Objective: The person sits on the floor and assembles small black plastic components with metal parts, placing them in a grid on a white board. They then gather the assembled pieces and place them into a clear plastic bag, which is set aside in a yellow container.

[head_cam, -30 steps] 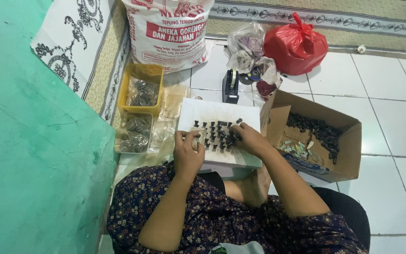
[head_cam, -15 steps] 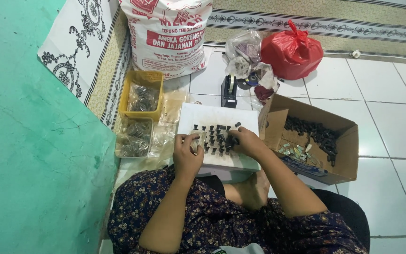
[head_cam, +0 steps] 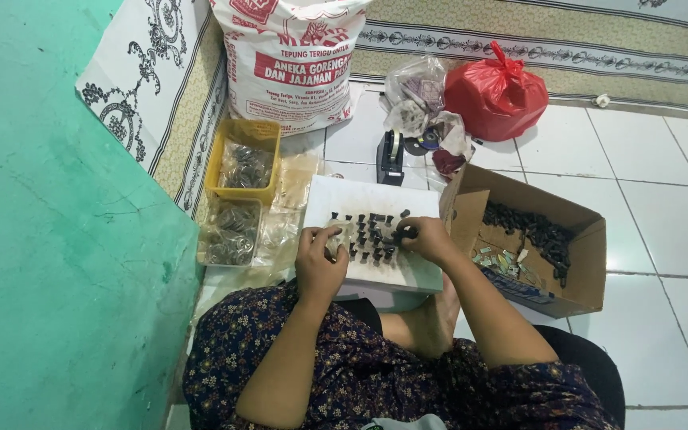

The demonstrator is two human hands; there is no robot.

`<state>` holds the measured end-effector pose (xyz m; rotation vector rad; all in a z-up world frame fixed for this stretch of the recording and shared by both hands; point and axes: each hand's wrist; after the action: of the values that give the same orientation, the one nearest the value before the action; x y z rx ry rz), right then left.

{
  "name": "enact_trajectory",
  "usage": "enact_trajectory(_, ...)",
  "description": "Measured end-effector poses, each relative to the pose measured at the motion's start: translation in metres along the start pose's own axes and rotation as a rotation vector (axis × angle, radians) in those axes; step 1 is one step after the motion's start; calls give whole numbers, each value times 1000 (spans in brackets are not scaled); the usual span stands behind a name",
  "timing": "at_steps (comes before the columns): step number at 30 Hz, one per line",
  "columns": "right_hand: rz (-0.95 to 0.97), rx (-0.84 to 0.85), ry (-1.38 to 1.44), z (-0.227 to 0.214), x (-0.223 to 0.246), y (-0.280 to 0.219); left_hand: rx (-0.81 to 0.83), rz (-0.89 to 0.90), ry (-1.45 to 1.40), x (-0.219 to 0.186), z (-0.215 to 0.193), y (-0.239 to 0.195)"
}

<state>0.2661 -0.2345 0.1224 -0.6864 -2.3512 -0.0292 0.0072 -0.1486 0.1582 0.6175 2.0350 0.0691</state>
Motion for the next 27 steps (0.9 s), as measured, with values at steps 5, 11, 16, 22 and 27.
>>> enact_trajectory(5,-24,54,-159,2,16,-4,-2,18,10,1,3,0)
enact_trajectory(11,-35,52,-181,7,7,1,-11,19,8,4,3,0)
enact_trajectory(16,35,-4,25,12,-10,6,-16,6,0,2,3,0)
enact_trajectory(22,153,-88,308,11,-21,4,-19,12,-13,-1,2,-1)
enact_trajectory(27,284,-140,727,-17,22,-19,-12,19,-21,-7,2,0)
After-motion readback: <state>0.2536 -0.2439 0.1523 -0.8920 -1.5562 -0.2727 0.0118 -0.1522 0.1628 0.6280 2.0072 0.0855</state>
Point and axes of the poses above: each hand's wrist, its own y-axis towards the middle knuckle, its own z-axis out of the palm, x = y × z, and after that the axes turned 7 degrees about y, right-handed
